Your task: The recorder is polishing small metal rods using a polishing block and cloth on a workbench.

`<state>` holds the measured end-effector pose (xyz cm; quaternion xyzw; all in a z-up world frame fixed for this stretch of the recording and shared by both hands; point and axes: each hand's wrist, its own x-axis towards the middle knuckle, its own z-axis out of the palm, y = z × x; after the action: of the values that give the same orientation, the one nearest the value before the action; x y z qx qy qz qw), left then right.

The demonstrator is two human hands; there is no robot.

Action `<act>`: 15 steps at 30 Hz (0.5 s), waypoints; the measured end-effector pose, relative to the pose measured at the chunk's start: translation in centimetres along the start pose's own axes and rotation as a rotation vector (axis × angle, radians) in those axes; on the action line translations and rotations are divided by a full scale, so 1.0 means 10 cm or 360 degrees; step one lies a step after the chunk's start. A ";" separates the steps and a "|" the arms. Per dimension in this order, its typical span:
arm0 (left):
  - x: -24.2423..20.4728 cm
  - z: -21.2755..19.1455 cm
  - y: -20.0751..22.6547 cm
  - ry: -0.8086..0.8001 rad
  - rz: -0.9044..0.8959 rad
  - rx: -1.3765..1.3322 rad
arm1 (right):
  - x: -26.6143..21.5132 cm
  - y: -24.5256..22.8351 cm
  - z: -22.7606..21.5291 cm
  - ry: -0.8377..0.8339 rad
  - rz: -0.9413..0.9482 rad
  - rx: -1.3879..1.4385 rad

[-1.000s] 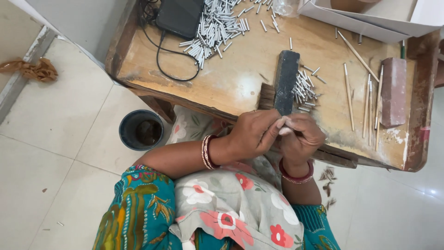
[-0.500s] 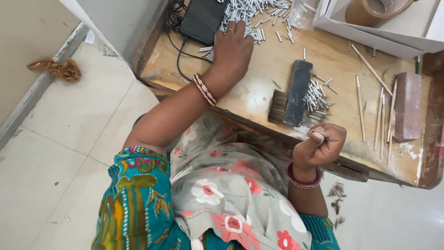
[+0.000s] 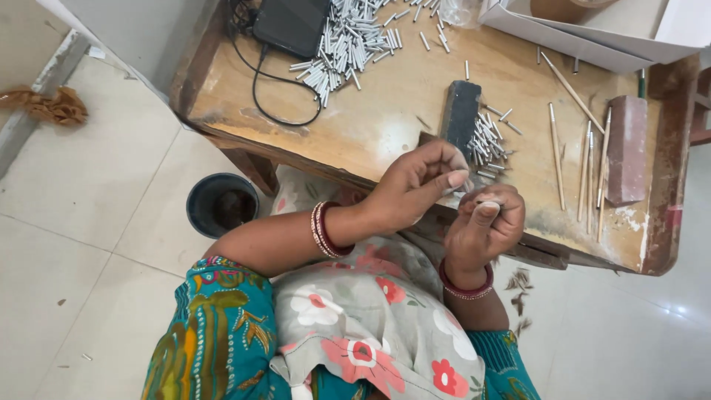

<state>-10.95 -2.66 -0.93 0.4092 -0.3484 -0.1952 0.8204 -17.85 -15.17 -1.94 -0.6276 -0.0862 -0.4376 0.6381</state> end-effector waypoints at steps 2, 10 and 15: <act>-0.06 0.11 -0.06 0.0105 -0.0101 -0.0288 | -0.03 -0.01 0.01 0.0040 0.0025 0.0040; -0.19 0.26 -0.10 0.0312 -0.0363 -0.0821 | -0.08 0.05 0.01 0.0147 -0.0198 -0.0162; -0.19 0.30 0.00 0.0374 -0.0536 -0.0908 | 0.00 -0.03 -0.03 0.0099 -0.0542 -0.0786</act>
<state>-14.48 -3.11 -0.44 0.2348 -0.1108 -0.3688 0.8925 -18.19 -15.41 -1.83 -0.7266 -0.0614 -0.5651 0.3859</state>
